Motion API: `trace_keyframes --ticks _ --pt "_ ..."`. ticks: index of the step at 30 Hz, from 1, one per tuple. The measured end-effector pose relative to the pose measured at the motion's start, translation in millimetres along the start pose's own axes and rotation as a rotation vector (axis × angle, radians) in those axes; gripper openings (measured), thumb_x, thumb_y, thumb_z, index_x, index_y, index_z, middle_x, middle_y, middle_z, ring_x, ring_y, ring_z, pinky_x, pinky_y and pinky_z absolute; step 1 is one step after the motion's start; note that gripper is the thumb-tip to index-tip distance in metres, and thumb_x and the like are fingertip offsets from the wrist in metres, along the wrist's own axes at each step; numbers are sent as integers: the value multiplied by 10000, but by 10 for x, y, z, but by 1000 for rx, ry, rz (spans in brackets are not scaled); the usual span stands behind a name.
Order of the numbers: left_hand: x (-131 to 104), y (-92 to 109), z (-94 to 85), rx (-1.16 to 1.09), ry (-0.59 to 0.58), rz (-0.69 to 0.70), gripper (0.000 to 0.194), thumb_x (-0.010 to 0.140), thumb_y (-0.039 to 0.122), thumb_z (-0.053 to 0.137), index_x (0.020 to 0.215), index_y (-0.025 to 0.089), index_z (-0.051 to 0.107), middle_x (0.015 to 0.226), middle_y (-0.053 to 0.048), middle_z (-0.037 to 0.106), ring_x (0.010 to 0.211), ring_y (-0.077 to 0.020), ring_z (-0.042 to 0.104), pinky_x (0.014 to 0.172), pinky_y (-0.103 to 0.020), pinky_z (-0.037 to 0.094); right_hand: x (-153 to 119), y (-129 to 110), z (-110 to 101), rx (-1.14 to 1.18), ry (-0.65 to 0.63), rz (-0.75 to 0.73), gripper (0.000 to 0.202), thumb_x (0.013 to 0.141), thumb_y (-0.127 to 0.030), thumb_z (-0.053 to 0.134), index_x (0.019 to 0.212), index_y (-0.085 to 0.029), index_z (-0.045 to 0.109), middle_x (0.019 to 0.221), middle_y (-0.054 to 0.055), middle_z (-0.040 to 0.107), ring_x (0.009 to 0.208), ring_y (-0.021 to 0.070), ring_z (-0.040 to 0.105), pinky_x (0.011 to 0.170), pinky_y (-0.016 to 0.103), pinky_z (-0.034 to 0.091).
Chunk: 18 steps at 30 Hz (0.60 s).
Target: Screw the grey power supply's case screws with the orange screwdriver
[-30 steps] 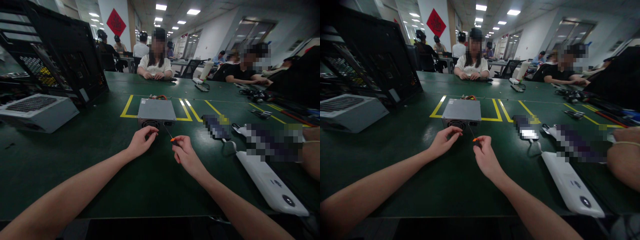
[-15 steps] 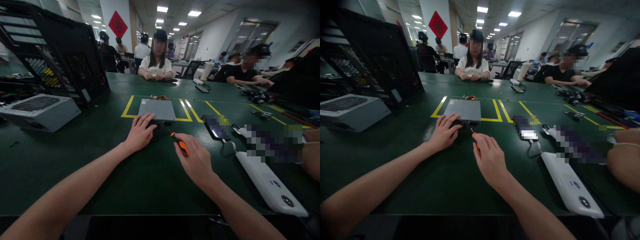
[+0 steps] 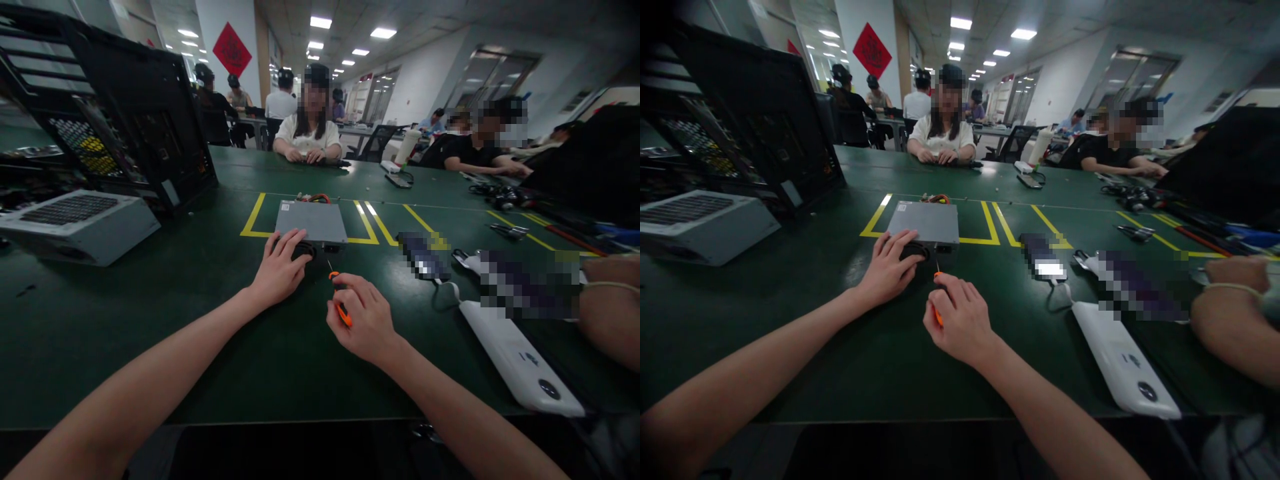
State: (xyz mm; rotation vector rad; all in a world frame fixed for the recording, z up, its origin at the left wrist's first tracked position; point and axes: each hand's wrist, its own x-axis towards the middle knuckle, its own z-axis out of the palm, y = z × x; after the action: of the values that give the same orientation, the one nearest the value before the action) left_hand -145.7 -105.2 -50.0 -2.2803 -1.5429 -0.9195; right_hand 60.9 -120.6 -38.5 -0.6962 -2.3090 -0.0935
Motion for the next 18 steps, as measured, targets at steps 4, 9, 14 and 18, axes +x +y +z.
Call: trace_keyframes --ticks 4,9,14,18 --pt "7 20 -24 -8 -30 7 290 782 120 499 1019 216 636 1445 -79 290 1342 -285 211 1088 -545 104 -19 26 24 123 -48 68 127 853 -246 455 973 -206 463 1082 120 569 918 202 595 683 316 502" --pt "-143 99 -200 7 -58 -40 382 796 84 462 1137 207 582 1461 -98 254 1349 -279 201 1085 -552 131 -70 69 63 132 -46 -21 115 818 -174 474 929 -193 498 1088 131 578 979 218 583 789 363 496" --pt "-900 288 -818 -59 -222 87 491 793 99 448 1248 276 500 1403 -60 377 1271 -241 377 1044 -446 341 -80 144 16 181 -142 -84 77 822 -226 501 880 -216 551 1077 117 626 883 231 625 739 404 511" --pt "-1183 390 -1061 -78 -111 17 571 789 111 476 1318 315 408 1292 -52 514 1152 -205 507 902 -335 490 -50 176 -10 208 -180 -59 128 835 -262 502 942 -207 544 1092 144 626 852 227 649 679 373 540"
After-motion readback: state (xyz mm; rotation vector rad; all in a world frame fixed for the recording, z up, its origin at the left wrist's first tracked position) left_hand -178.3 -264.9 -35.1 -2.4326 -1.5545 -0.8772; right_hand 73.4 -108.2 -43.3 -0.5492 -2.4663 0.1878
